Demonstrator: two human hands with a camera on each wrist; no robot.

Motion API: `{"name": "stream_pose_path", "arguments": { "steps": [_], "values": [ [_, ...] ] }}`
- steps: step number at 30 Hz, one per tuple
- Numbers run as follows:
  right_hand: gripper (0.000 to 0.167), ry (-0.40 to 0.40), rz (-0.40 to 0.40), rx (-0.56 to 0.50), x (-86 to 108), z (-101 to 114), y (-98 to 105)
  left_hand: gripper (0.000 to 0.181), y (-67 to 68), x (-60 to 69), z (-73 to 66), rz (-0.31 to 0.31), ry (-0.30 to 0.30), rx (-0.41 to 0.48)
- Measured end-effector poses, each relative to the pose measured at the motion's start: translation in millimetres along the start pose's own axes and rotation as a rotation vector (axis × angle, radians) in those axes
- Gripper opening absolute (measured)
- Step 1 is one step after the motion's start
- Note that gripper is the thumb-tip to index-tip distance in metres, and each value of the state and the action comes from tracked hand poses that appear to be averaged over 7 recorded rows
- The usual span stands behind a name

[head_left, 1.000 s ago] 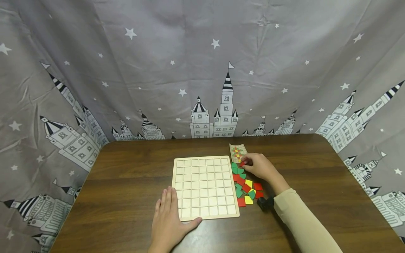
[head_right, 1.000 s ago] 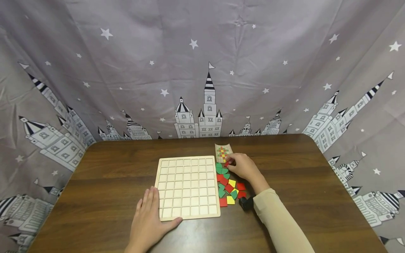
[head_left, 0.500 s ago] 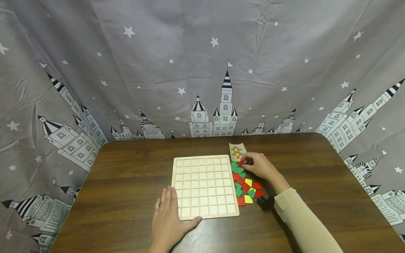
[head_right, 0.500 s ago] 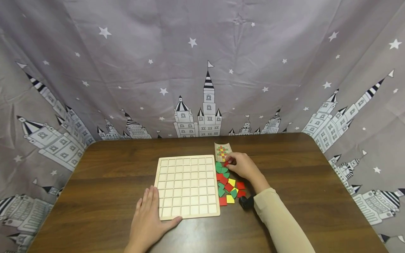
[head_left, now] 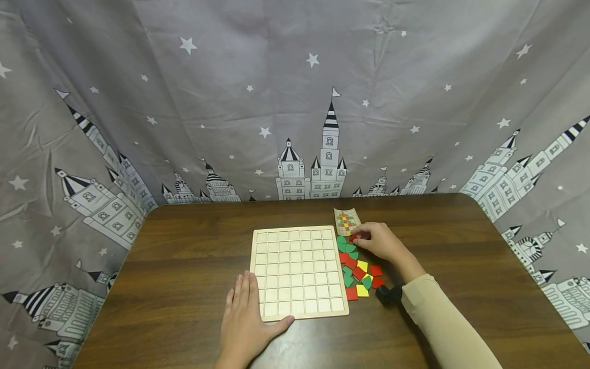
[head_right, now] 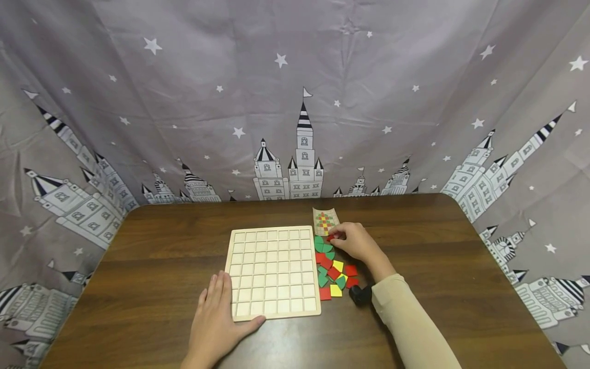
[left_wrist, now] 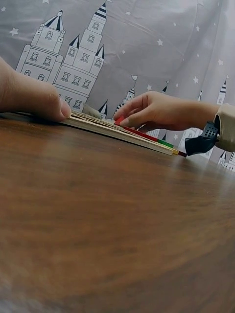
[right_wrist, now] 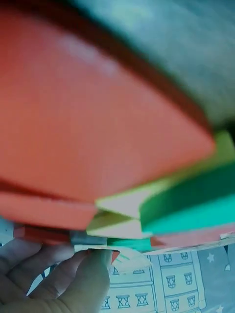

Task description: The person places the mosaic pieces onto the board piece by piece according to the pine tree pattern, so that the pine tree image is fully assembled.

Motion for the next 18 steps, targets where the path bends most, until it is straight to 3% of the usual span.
{"name": "stream_pose_path", "arguments": {
  "steps": [4, 10, 18],
  "values": [
    [0.028, -0.008, 0.001, -0.008, -2.0, 6, 3, 0.136, -0.1, 0.4, 0.3, 0.002, 0.004, -0.002],
    [0.025, 0.046, 0.001, -0.036, -10.1, 25, 4, 0.136, 1.9, 1.8, -1.9, -0.027, -0.008, 0.004],
    [0.023, 0.086, 0.053, -0.052, -32.1, 63, -10, 0.135, 4.2, 2.0, -3.4, -0.039, -0.012, -0.004]
  ]
}}
Point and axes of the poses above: each hand's wrist, its own x-axis away from the middle knuckle, its own y-axis out of the back of the hand, z = x × y, the point moved 6 cm from there along -x, towards the middle knuckle, and after that the axes turned 3 degrees about y, right-handed, at the moved point
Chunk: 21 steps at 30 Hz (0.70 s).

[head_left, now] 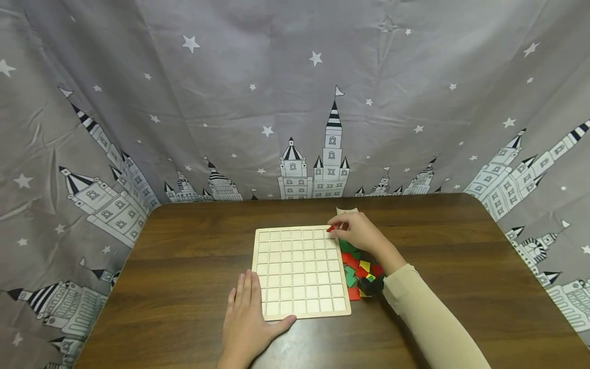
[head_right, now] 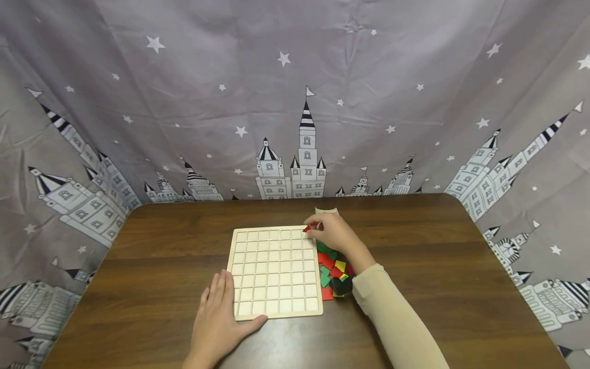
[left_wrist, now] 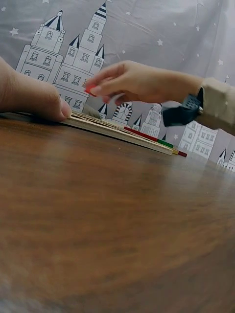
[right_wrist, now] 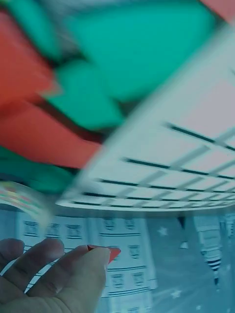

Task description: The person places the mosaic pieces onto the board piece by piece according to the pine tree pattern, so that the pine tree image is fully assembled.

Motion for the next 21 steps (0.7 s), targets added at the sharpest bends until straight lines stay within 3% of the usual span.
{"name": "stream_pose_path", "arguments": {
  "steps": [9, 21],
  "values": [
    [0.024, -0.061, 0.089, -0.044, -28.9, 20, -34, 0.136, -1.8, 0.2, 1.9, 0.050, 0.019, -0.004],
    [0.017, -0.046, 0.074, 0.016, -48.7, 34, -58, 0.137, -1.3, 0.1, 2.7, 0.044, 0.024, -0.004]
  ]
}}
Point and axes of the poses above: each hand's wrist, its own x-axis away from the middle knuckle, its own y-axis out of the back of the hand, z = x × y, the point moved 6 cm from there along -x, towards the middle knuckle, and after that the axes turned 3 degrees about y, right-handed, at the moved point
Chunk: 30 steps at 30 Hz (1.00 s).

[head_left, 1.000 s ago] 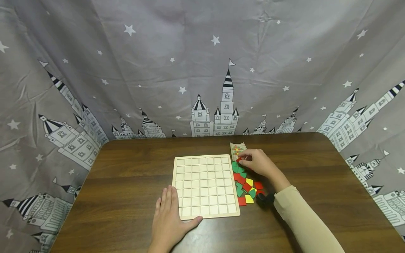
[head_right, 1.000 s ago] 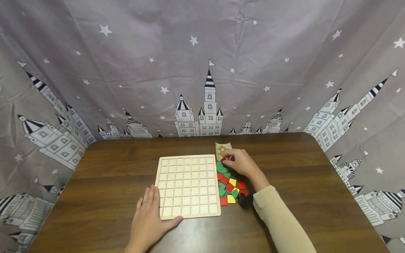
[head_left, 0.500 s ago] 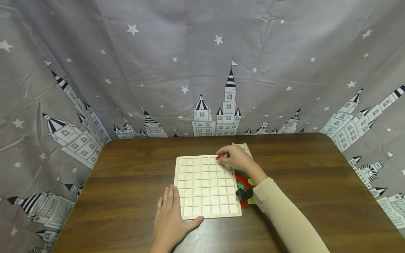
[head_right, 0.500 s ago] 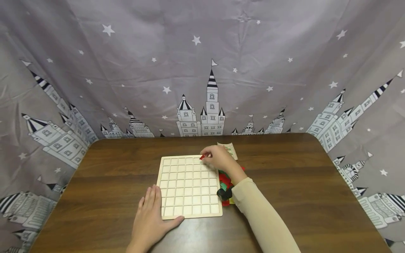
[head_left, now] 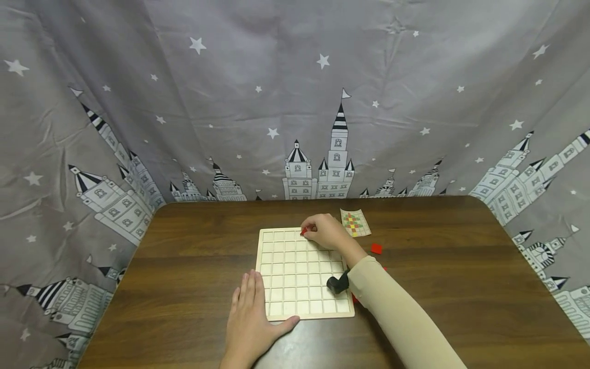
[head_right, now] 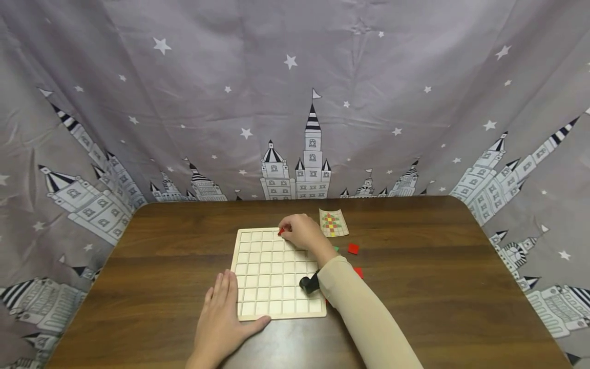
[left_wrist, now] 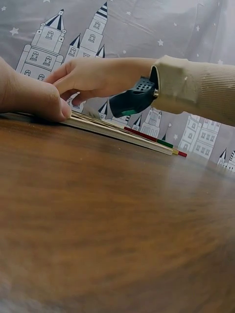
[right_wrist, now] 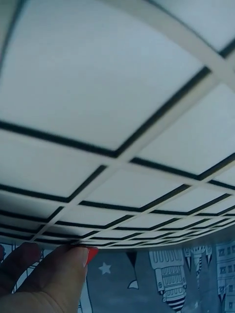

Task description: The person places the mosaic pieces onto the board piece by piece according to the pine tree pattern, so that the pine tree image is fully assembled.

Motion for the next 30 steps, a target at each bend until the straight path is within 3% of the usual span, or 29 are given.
{"name": "stream_pose_path", "arguments": {
  "steps": [8, 18, 26, 30],
  "values": [
    [0.022, 0.034, -0.015, 0.019, -0.8, 7.3, -3.7, 0.137, -1.8, 0.2, -0.1, -0.012, -0.010, -0.008],
    [0.011, 0.041, -0.017, 0.021, -1.9, 9.7, -5.9, 0.136, 1.9, 1.1, -2.3, -0.086, -0.037, -0.011],
    [0.013, 0.042, -0.032, 0.071, -1.7, 7.6, -4.3, 0.137, -0.8, -0.4, -1.6, -0.022, -0.013, -0.012],
    [0.014, 0.038, -0.032, 0.077, -1.6, 4.9, -5.0, 0.136, 0.2, 0.1, -2.6, -0.030, -0.017, -0.012]
  ]
}}
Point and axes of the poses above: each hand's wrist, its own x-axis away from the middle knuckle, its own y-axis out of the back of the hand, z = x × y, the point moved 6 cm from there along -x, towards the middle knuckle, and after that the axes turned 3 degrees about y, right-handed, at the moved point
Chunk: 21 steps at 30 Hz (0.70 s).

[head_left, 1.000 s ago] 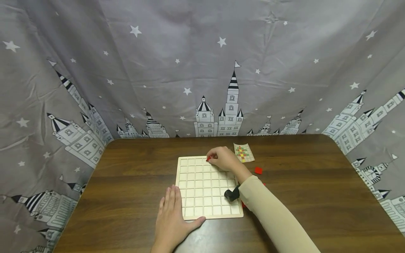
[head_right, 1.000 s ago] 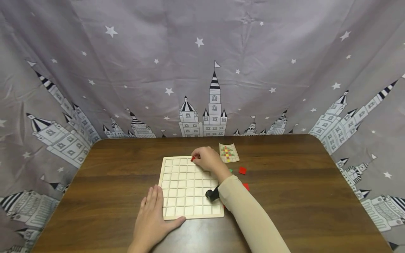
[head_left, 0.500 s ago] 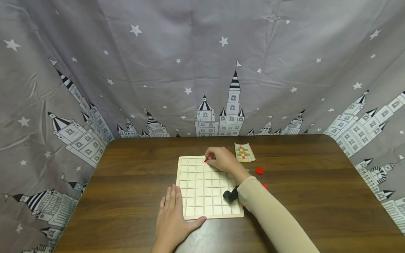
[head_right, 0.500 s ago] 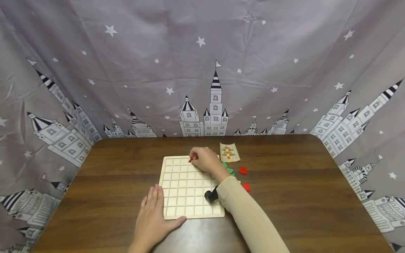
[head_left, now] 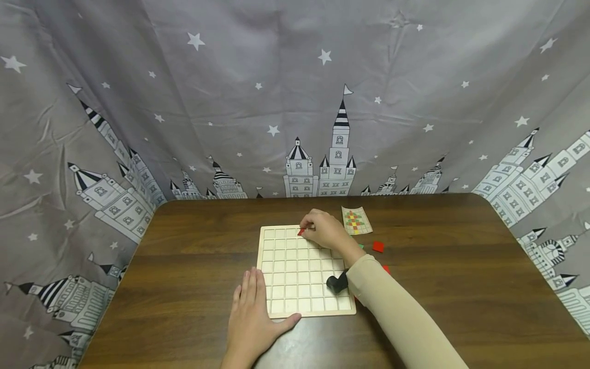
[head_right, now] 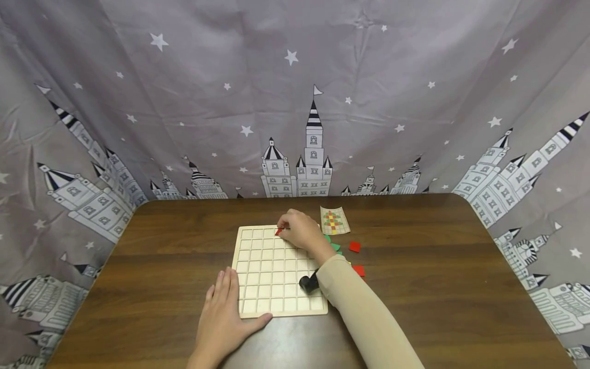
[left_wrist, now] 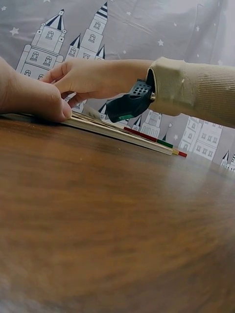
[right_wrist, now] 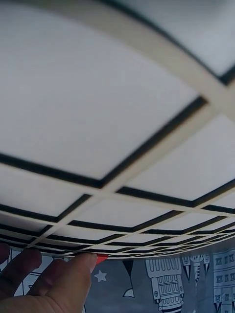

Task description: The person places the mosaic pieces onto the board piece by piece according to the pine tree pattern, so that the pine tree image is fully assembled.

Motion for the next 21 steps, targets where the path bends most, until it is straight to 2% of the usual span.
{"name": "stream_pose_path", "arguments": {
  "steps": [4, 11, 21],
  "values": [
    [0.016, 0.013, 0.002, -0.009, -0.2, 0.6, 0.5, 0.136, 1.2, -0.2, -0.2, -0.007, -0.001, -0.004],
    [0.014, 0.028, 0.012, 0.008, -0.3, 1.6, 0.8, 0.137, -0.5, -1.3, -0.6, 0.029, 0.025, -0.007],
    [0.009, 0.034, 0.020, 0.037, -1.5, 1.7, -0.5, 0.137, -2.2, -1.8, -1.5, 0.000, 0.015, -0.021]
  ]
}}
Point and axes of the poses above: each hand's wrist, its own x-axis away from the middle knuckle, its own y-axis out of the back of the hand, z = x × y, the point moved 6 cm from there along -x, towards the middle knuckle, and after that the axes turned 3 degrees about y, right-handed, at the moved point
